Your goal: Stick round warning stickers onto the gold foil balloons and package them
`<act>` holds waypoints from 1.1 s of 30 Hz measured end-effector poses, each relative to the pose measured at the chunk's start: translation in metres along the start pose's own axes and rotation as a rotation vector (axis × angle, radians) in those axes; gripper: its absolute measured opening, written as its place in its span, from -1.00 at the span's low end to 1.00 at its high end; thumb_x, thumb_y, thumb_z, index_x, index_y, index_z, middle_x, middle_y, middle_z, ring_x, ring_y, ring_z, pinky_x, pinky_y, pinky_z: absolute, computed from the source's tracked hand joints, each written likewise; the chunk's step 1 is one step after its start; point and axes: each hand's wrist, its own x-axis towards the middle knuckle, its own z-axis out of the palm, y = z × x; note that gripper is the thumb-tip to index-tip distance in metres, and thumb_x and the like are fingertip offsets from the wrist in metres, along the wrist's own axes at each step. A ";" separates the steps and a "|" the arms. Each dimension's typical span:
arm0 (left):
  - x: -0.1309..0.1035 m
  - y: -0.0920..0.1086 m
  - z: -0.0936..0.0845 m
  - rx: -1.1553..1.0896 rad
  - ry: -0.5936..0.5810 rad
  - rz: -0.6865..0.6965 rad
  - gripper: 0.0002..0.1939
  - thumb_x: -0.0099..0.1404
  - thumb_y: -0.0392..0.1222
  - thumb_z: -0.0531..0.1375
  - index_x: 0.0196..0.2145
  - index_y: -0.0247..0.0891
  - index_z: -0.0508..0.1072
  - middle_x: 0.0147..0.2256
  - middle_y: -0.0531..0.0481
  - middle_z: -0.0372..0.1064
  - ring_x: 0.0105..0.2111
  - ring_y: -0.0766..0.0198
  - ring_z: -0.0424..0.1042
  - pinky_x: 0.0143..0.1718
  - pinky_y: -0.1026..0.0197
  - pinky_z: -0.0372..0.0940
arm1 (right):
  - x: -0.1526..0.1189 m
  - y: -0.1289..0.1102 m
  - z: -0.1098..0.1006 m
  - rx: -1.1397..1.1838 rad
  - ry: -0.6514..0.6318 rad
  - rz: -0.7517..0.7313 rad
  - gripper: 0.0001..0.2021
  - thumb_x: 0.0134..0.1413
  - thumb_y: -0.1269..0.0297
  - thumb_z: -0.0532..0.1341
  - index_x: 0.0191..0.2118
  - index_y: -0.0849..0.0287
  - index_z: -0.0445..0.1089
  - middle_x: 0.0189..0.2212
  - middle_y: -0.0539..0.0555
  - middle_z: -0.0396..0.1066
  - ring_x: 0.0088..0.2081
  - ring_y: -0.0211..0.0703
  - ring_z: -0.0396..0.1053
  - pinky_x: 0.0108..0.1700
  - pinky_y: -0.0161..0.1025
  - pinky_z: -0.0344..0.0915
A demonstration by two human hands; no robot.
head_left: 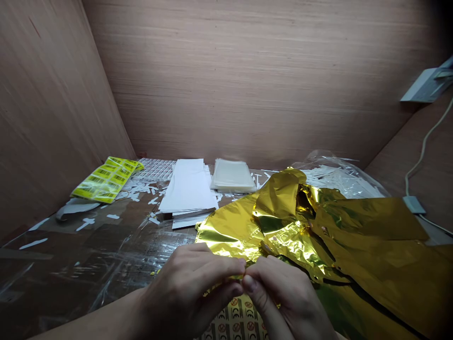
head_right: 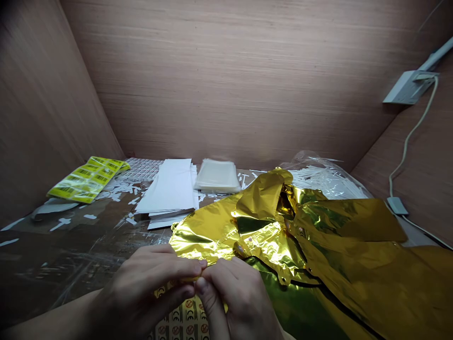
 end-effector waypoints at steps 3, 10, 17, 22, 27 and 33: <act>0.001 0.000 0.000 0.022 0.010 0.020 -0.71 0.36 -0.42 0.26 0.03 -0.32 0.47 -0.21 -0.04 0.62 -0.37 0.24 0.59 -0.26 0.15 0.38 | 0.000 0.002 0.002 0.000 0.003 0.010 -0.81 0.35 0.47 0.09 -0.32 0.15 0.34 -0.49 -0.06 0.33 -0.44 -0.28 0.30 -0.35 -0.30 0.14; 0.003 0.001 -0.001 0.075 0.052 0.046 -0.79 0.35 -0.43 0.30 -0.08 -0.28 0.47 -0.17 -0.02 0.65 -0.34 0.27 0.63 -0.17 0.19 0.41 | 0.000 0.001 0.007 0.091 -0.070 0.207 -0.70 0.40 0.33 0.06 -0.44 0.15 0.24 -0.56 -0.10 0.21 -0.52 -0.34 0.19 -0.44 -0.34 0.07; 0.005 0.000 -0.002 0.102 0.062 0.074 -0.83 0.37 -0.44 0.27 -0.12 -0.27 0.50 -0.19 -0.03 0.65 -0.37 0.28 0.62 -0.18 0.19 0.41 | 0.005 -0.002 0.006 0.157 -0.094 0.340 -0.63 0.41 0.22 0.06 -0.49 0.14 0.15 -0.58 -0.10 0.14 -0.53 -0.33 0.10 -0.45 -0.31 0.01; 0.006 -0.001 -0.004 0.047 0.030 0.103 -0.77 0.29 -0.50 0.29 -0.11 -0.32 0.53 -0.07 -0.11 0.63 -0.16 0.22 0.62 -0.03 0.18 0.38 | 0.005 0.002 0.006 0.201 -0.126 0.441 -0.60 0.43 0.14 0.03 -0.49 0.13 0.18 -0.58 -0.09 0.13 -0.52 -0.29 0.10 -0.45 -0.27 0.00; 0.015 0.001 -0.016 -0.141 0.035 -0.036 -0.84 0.28 -0.50 0.30 -0.25 -0.29 0.54 -0.22 -0.08 0.59 -0.12 0.18 0.53 -0.01 0.13 0.43 | 0.007 0.005 0.002 0.126 -0.168 0.506 -0.58 0.40 0.14 0.05 -0.53 0.13 0.11 -0.62 -0.10 0.10 -0.53 -0.28 0.07 -0.47 -0.23 -0.08; 0.012 -0.006 -0.016 -0.145 -0.007 -0.175 -0.75 0.22 -0.39 0.40 -0.14 -0.29 0.56 -0.23 -0.08 0.57 -0.15 0.16 0.50 -0.08 0.15 0.44 | 0.008 0.004 0.001 0.097 -0.218 0.473 -0.59 0.38 0.17 0.06 -0.54 0.13 0.09 -0.63 -0.11 0.08 -0.55 -0.30 0.07 -0.47 -0.24 -0.08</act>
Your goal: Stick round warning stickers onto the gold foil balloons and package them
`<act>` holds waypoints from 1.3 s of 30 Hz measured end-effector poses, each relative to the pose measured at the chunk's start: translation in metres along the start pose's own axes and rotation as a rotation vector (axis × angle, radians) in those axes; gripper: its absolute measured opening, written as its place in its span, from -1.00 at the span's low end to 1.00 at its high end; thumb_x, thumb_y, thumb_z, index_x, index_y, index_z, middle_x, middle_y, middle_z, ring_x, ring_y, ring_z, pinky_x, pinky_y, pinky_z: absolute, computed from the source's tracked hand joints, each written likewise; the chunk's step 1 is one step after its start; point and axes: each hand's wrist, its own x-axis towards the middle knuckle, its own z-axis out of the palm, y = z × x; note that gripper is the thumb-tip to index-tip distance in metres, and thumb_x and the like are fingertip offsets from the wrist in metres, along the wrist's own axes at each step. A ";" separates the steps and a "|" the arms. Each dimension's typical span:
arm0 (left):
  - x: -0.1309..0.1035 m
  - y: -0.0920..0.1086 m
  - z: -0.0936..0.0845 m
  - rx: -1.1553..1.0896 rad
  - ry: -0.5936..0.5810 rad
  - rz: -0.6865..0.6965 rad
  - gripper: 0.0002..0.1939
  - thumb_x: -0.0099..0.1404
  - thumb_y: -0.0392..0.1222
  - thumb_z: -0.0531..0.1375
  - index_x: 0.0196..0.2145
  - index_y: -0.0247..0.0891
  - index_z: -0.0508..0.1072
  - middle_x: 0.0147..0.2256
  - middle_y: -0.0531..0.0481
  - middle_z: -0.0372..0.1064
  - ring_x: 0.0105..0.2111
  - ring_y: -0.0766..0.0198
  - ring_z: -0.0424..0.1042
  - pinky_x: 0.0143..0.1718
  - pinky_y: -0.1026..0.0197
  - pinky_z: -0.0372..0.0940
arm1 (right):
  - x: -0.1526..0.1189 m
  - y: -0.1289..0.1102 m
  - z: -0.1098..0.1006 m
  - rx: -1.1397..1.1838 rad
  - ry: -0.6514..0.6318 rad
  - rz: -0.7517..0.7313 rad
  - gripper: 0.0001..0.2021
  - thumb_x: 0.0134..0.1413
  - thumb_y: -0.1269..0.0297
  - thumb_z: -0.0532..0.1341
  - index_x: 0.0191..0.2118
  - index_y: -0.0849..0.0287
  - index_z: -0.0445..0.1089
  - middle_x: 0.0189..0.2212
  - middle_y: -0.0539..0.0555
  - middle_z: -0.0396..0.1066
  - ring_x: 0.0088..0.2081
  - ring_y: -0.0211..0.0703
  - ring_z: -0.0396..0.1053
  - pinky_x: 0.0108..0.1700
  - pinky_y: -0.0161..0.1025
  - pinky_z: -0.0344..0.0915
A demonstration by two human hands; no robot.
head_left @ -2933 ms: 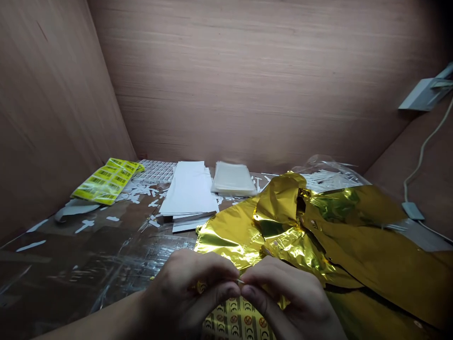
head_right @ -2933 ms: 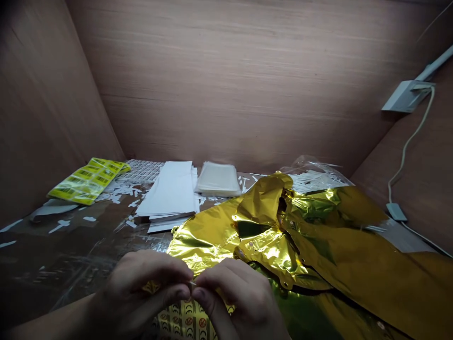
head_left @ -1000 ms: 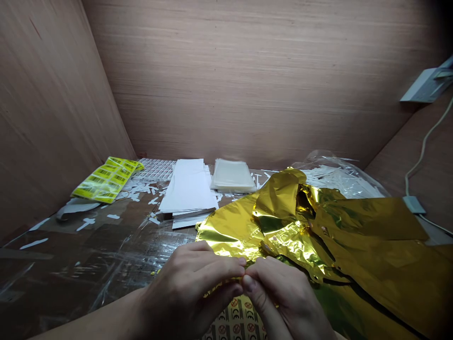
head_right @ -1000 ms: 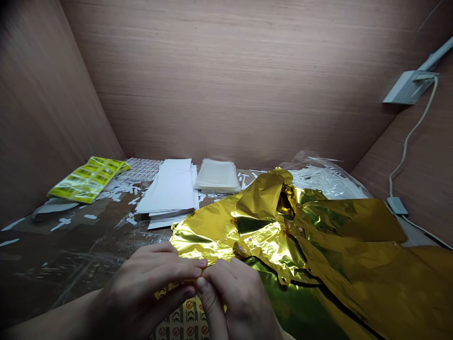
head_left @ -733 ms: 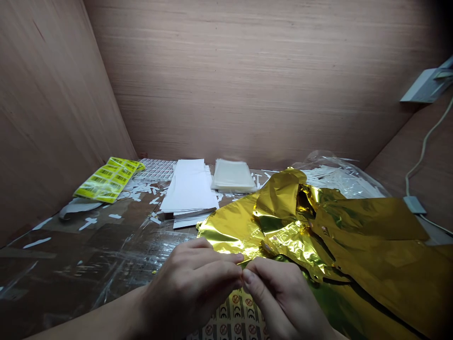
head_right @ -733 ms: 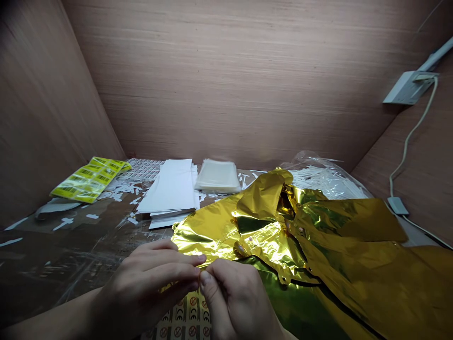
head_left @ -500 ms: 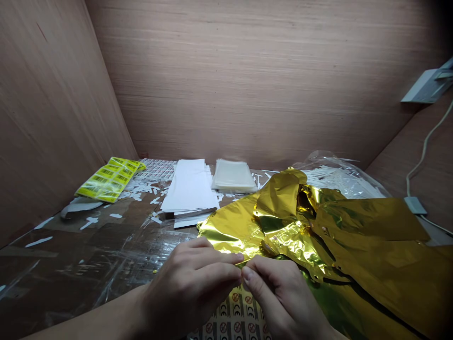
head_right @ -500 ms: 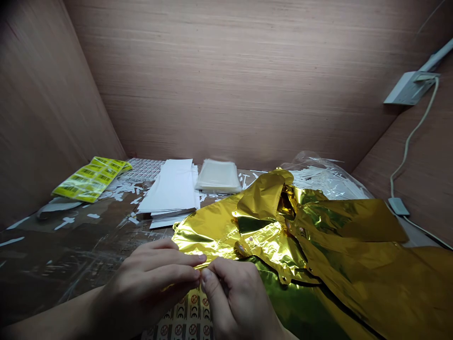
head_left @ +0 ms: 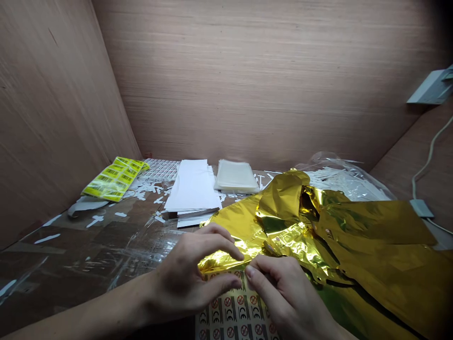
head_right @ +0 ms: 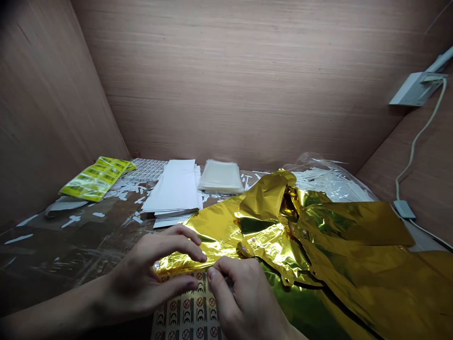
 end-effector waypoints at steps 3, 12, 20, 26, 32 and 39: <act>-0.007 -0.001 0.008 0.068 -0.028 0.008 -0.77 0.25 -0.44 0.34 -0.13 -0.29 0.56 -0.21 -0.08 0.57 -0.18 0.20 0.51 -0.11 0.20 0.42 | -0.001 -0.001 0.002 -0.002 -0.016 0.002 -0.60 0.37 0.18 0.05 -0.54 0.14 0.12 -0.64 -0.11 0.07 -0.55 -0.30 0.06 -0.47 -0.23 -0.09; -0.010 0.001 0.014 0.161 0.012 0.066 -0.85 0.32 -0.44 0.27 -0.19 -0.28 0.54 -0.28 -0.07 0.55 -0.28 0.21 0.51 -0.22 0.22 0.40 | -0.001 -0.006 0.003 0.076 -0.041 0.031 -0.57 0.38 0.16 0.05 -0.56 0.13 0.07 -0.64 -0.10 0.02 -0.55 -0.29 0.03 -0.48 -0.23 -0.11; -0.012 0.005 0.016 0.128 0.006 0.132 -0.85 0.31 -0.49 0.24 -0.23 -0.30 0.50 -0.33 -0.08 0.54 -0.34 0.22 0.50 -0.30 0.21 0.39 | -0.001 -0.008 0.002 0.100 -0.037 0.124 -0.56 0.37 0.14 0.06 -0.57 0.13 0.07 -0.63 -0.10 0.01 -0.52 -0.28 0.02 -0.48 -0.23 -0.11; -0.001 -0.003 -0.009 -0.468 -0.040 -0.249 -0.72 0.27 -0.46 0.30 -0.11 -0.27 0.37 -0.30 -0.03 0.51 -0.20 0.20 0.58 -0.10 0.14 0.46 | 0.000 -0.002 0.001 -0.064 -0.011 0.103 -0.56 0.36 0.09 0.04 -0.56 0.12 0.10 -0.64 -0.07 0.16 -0.55 -0.25 0.13 -0.48 -0.22 -0.09; 0.003 -0.047 -0.047 -0.810 -0.213 -0.665 -0.44 0.15 -0.37 0.46 0.01 -0.27 0.30 -0.35 0.08 0.49 -0.36 0.33 0.54 -0.29 0.27 0.43 | -0.006 0.008 0.006 -0.310 -0.128 -0.018 -0.63 0.37 0.13 0.04 -0.49 0.11 0.29 -0.56 0.00 0.41 -0.54 -0.19 0.28 -0.44 -0.22 -0.01; -0.009 -0.064 -0.050 -0.698 -0.372 -0.767 -0.37 0.00 -0.28 0.55 -0.05 -0.24 0.35 -0.33 0.05 0.54 -0.37 0.28 0.57 -0.31 0.22 0.48 | -0.007 0.013 0.013 -0.401 -0.194 -0.091 -0.59 0.42 0.11 -0.02 -0.49 0.10 0.26 -0.55 0.04 0.46 -0.55 -0.17 0.38 -0.48 -0.21 0.04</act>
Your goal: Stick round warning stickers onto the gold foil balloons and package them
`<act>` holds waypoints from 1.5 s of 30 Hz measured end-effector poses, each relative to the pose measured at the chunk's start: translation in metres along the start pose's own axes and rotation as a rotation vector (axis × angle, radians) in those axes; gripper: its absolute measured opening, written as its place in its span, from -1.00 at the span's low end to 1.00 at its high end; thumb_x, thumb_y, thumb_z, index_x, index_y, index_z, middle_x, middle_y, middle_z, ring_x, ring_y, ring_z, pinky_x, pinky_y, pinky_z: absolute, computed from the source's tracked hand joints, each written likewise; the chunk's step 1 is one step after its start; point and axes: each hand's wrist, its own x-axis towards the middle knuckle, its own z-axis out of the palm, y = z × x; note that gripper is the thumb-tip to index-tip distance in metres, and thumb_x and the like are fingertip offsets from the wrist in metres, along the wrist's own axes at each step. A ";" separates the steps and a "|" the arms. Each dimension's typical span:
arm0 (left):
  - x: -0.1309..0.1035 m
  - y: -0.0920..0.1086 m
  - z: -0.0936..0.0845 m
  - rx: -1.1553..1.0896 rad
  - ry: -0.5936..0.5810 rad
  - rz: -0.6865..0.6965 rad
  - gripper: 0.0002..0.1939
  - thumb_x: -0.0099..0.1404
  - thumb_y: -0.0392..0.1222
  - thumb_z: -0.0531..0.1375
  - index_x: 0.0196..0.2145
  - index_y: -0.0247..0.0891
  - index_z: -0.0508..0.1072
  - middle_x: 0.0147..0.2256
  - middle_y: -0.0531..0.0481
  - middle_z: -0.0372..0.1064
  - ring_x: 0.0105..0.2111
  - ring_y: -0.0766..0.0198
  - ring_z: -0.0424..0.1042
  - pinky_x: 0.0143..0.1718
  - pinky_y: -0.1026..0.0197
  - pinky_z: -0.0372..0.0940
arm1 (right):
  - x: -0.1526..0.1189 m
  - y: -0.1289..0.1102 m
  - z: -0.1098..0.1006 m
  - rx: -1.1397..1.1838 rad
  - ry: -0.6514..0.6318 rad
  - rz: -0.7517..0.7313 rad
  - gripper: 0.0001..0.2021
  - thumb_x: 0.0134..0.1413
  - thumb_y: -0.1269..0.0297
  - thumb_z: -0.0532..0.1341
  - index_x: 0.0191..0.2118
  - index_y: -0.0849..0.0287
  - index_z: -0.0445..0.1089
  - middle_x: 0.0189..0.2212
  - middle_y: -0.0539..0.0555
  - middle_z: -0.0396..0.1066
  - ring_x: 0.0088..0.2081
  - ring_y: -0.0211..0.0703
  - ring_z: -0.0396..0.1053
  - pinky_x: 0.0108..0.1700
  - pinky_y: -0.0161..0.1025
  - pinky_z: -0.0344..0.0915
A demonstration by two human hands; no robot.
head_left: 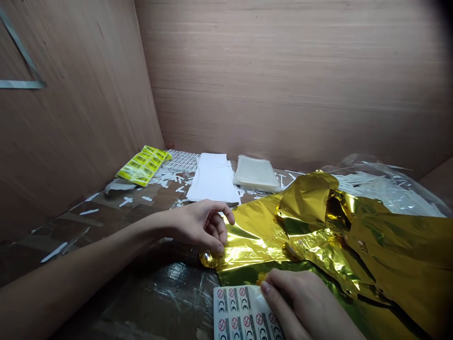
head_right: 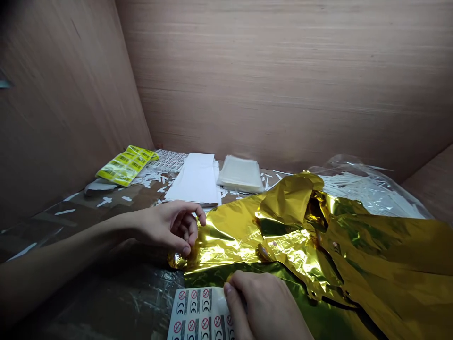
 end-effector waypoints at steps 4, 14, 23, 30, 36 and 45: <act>0.000 -0.002 0.009 0.053 -0.001 -0.011 -0.35 -0.01 -0.27 0.56 -0.06 -0.22 0.32 -0.31 0.02 0.53 -0.35 0.23 0.60 -0.35 0.23 0.47 | -0.001 0.000 0.000 -0.021 0.003 -0.006 -0.58 0.43 0.11 -0.03 -0.47 0.10 0.28 -0.53 0.06 0.49 -0.54 -0.16 0.41 -0.47 -0.21 0.07; -0.003 0.005 0.019 0.231 0.062 0.044 -0.49 0.13 -0.39 0.40 -0.04 -0.23 0.28 -0.17 -0.06 0.51 -0.32 0.19 0.61 -0.42 0.26 0.44 | -0.001 0.000 0.000 -0.045 0.032 -0.038 -0.60 0.43 0.14 -0.02 -0.48 0.09 0.25 -0.55 0.04 0.46 -0.56 -0.18 0.39 -0.49 -0.22 0.06; -0.001 0.005 0.020 0.307 0.082 0.051 -0.50 0.08 -0.42 0.39 -0.07 -0.23 0.30 -0.22 -0.08 0.56 -0.36 0.15 0.63 -0.48 0.28 0.43 | -0.001 -0.002 -0.002 -0.057 0.045 -0.049 -0.61 0.42 0.16 0.00 -0.48 0.09 0.25 -0.57 0.01 0.46 -0.59 -0.20 0.37 -0.50 -0.22 0.04; 0.000 0.008 0.021 0.358 0.066 0.049 -0.51 0.09 -0.43 0.37 -0.07 -0.23 0.29 -0.23 -0.11 0.57 -0.38 0.14 0.63 -0.52 0.29 0.40 | -0.001 -0.003 -0.002 -0.071 0.036 -0.047 -0.61 0.42 0.15 -0.01 -0.48 0.10 0.26 -0.57 0.02 0.45 -0.59 -0.20 0.36 -0.50 -0.21 0.02; 0.000 0.009 0.023 0.377 0.071 0.043 -0.51 0.09 -0.42 0.37 -0.07 -0.23 0.30 -0.25 -0.08 0.57 -0.40 0.15 0.62 -0.52 0.30 0.40 | -0.004 -0.003 -0.001 -0.075 0.037 -0.044 -0.62 0.41 0.15 0.01 -0.48 0.10 0.26 -0.57 0.00 0.44 -0.58 -0.21 0.35 -0.49 -0.22 0.01; -0.001 0.011 0.024 0.458 0.071 0.071 -0.55 0.13 -0.44 0.34 -0.07 -0.21 0.31 -0.23 -0.04 0.59 -0.39 0.18 0.59 -0.45 0.26 0.45 | -0.004 -0.005 -0.003 -0.056 -0.005 0.007 -0.63 0.41 0.15 0.01 -0.46 0.10 0.26 -0.53 -0.02 0.43 -0.55 -0.24 0.29 -0.46 -0.23 -0.01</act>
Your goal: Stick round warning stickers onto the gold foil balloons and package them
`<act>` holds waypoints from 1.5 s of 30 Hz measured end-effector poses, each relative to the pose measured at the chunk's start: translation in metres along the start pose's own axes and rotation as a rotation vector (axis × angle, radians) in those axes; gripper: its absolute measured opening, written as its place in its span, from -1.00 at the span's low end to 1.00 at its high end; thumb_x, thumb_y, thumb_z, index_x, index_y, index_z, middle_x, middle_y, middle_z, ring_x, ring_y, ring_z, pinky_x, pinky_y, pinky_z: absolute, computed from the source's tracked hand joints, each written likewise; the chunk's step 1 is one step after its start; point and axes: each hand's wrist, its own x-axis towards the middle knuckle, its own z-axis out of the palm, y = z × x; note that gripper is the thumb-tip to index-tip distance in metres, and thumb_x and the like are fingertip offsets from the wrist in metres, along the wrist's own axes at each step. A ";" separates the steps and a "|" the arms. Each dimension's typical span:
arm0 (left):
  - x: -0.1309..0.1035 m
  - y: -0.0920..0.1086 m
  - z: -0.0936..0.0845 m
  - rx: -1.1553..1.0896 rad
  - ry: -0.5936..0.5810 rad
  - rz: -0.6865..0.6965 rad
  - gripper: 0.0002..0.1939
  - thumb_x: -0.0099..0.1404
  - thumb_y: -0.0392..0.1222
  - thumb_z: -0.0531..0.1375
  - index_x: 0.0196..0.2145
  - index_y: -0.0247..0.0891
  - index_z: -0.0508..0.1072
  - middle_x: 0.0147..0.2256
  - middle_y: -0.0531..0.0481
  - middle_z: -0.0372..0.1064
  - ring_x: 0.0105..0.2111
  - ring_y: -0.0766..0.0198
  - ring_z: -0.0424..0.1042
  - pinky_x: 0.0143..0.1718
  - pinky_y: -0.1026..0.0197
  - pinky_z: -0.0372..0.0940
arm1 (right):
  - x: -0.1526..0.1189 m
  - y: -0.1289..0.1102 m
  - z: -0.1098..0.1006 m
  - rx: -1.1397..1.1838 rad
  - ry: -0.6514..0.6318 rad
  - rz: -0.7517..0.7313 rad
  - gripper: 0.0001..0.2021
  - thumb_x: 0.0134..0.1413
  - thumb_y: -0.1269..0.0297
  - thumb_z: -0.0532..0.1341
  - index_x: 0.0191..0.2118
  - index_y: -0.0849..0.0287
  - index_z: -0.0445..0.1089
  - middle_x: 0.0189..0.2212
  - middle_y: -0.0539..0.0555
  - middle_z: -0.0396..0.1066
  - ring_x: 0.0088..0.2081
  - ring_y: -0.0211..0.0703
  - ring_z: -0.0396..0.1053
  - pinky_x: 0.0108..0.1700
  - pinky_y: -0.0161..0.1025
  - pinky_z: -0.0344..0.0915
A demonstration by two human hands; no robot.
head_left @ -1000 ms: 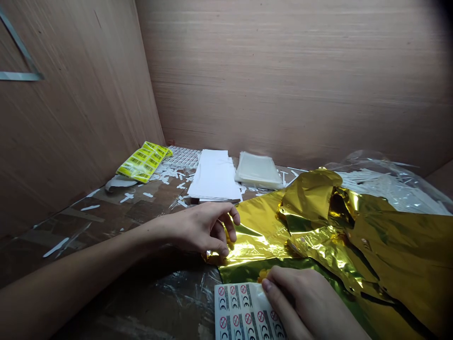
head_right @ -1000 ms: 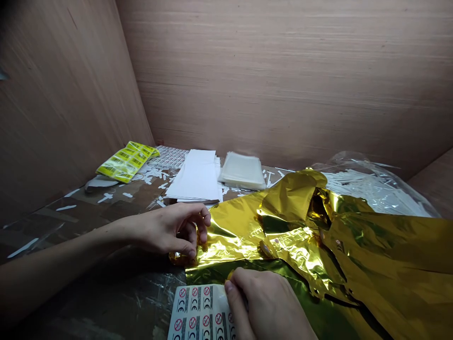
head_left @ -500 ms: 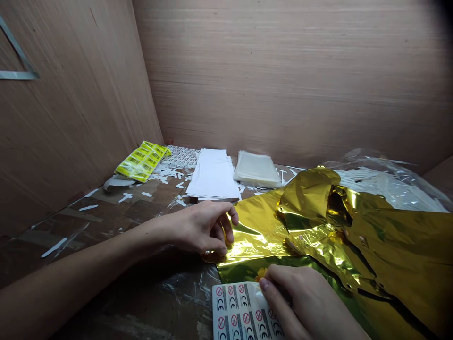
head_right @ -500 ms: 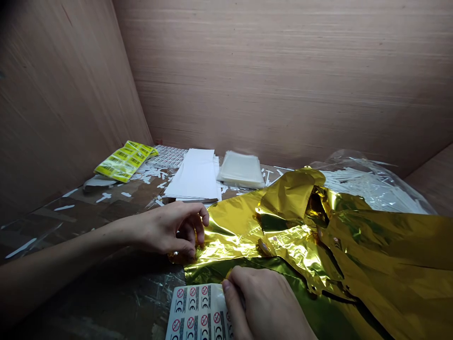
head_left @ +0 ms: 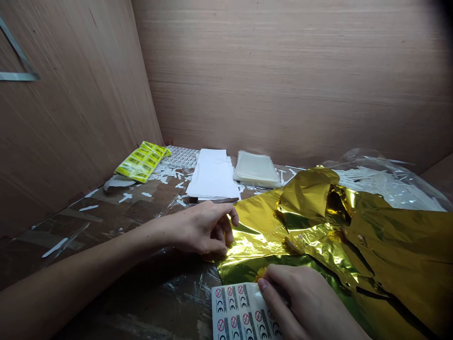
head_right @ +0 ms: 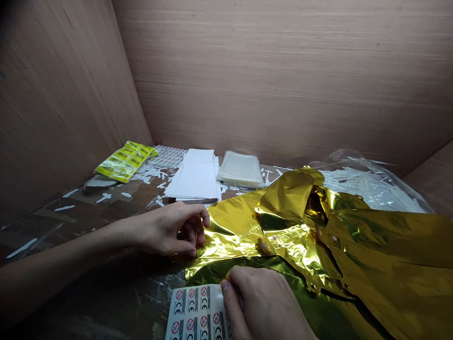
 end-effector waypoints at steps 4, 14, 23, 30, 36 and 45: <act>0.001 0.003 0.003 0.029 0.018 -0.051 -0.55 0.11 -0.43 0.35 -0.09 -0.21 0.32 -0.25 -0.01 0.58 -0.40 0.20 0.60 -0.47 0.28 0.45 | -0.001 0.000 0.000 0.012 -0.006 0.006 -0.64 0.41 0.14 0.02 -0.45 0.10 0.26 -0.53 -0.04 0.41 -0.55 -0.24 0.27 -0.45 -0.23 -0.01; 0.006 0.008 0.014 0.246 0.169 -0.136 -0.56 0.00 -0.23 0.51 -0.21 -0.20 0.41 -0.39 0.10 0.53 -0.46 0.25 0.53 -0.56 0.34 0.27 | -0.002 0.000 0.003 -0.023 0.018 -0.017 -0.68 0.37 0.18 0.05 -0.46 0.10 0.25 -0.53 -0.03 0.41 -0.53 -0.23 0.29 -0.43 -0.22 -0.03; 0.009 0.023 0.020 0.530 0.316 -0.193 -0.48 -0.25 -0.03 0.62 -0.46 -0.20 0.43 -0.49 0.10 0.46 -0.48 0.23 0.42 -0.53 0.27 0.05 | -0.002 0.000 0.003 -0.044 0.030 -0.018 -0.69 0.36 0.21 0.06 -0.47 0.10 0.24 -0.53 -0.03 0.43 -0.53 -0.23 0.29 -0.43 -0.21 -0.05; 0.013 0.012 0.008 0.467 0.312 -0.298 -0.46 -0.33 0.14 0.59 -0.51 -0.20 0.48 -0.50 0.06 0.49 -0.47 0.20 0.42 -0.52 0.23 0.08 | -0.002 -0.003 0.005 -0.088 0.035 -0.043 -0.68 0.35 0.19 0.04 -0.47 0.10 0.23 -0.55 -0.03 0.41 -0.54 -0.22 0.30 -0.45 -0.21 -0.06; 0.013 -0.004 -0.004 0.326 0.360 -0.331 -0.59 -0.21 0.02 0.57 -0.53 -0.24 0.52 -0.53 0.04 0.50 -0.50 0.23 0.43 -0.55 0.26 0.11 | -0.002 -0.002 0.006 -0.101 0.009 -0.072 -0.73 0.36 0.23 0.06 -0.41 0.10 0.31 -0.47 -0.02 0.45 -0.49 -0.21 0.36 -0.42 -0.22 -0.01; 0.005 0.003 0.006 0.193 0.422 -0.041 -0.63 0.05 0.07 0.49 -0.42 -0.28 0.56 -0.43 0.01 0.55 -0.45 0.30 0.44 -0.44 0.30 0.22 | 0.002 -0.010 -0.010 -0.074 -0.035 -0.087 -0.74 0.35 0.29 0.10 -0.43 0.12 0.26 -0.50 -0.04 0.42 -0.50 -0.24 0.29 -0.43 -0.26 0.01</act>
